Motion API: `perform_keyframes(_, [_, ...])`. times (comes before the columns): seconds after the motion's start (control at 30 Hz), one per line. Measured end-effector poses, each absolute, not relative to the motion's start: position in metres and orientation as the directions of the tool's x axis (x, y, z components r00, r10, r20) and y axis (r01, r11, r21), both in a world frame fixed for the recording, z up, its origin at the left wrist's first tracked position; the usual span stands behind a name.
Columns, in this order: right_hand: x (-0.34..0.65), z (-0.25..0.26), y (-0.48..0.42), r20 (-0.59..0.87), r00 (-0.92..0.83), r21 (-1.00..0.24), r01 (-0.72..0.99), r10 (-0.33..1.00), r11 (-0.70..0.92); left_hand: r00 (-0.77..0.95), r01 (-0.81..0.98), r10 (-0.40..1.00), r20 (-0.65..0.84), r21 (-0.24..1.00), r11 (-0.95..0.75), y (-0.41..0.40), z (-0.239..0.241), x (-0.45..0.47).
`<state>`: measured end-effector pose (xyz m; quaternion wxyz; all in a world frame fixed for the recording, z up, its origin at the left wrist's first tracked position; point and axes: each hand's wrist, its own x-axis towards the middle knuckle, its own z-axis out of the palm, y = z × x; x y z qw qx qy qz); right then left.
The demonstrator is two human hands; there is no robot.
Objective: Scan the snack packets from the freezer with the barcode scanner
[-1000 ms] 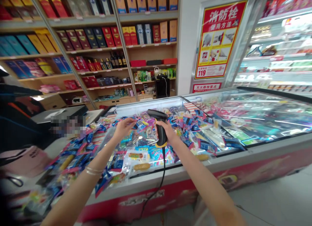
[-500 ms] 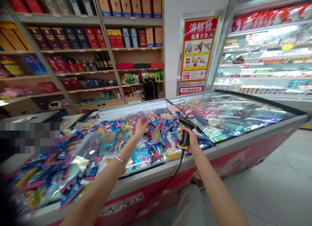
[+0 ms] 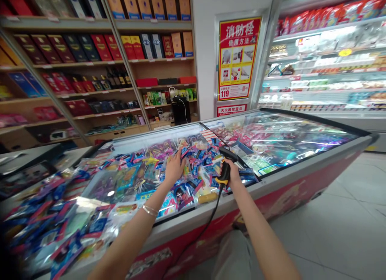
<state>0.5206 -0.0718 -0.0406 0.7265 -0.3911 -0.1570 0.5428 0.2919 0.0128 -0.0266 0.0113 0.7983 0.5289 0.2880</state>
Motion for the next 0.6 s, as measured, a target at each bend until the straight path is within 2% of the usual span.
perform_keyframes(0.17, [0.520, -0.037, -0.075, -0.204, 0.332, -0.758, -0.649, 0.921, 0.066, 0.287, 0.819, 0.868, 0.406, 0.365, -0.442, 0.012, -0.016, 0.292])
perform_keyframes(0.33, [0.516, -0.022, -0.086, -0.092, 0.353, -0.812, -0.568, 0.931, 0.135, 0.251, 0.769, 0.863, 0.438, 0.452, -0.453, 0.008, 0.019, 0.273])
perform_keyframes(0.47, [0.495, 0.004, -0.096, -0.004, 0.314, -0.868, -0.473, 0.949, 0.153, 0.166, 0.748, 0.856, 0.490, 0.503, -0.433, 0.002, 0.043, 0.212])
perform_keyframes(0.6, [0.445, 0.029, -0.093, -0.017, 0.166, -0.896, -0.441, 0.986, 0.059, 0.022, 0.824, 0.856, 0.517, 0.475, -0.308, 0.003, 0.047, 0.117])
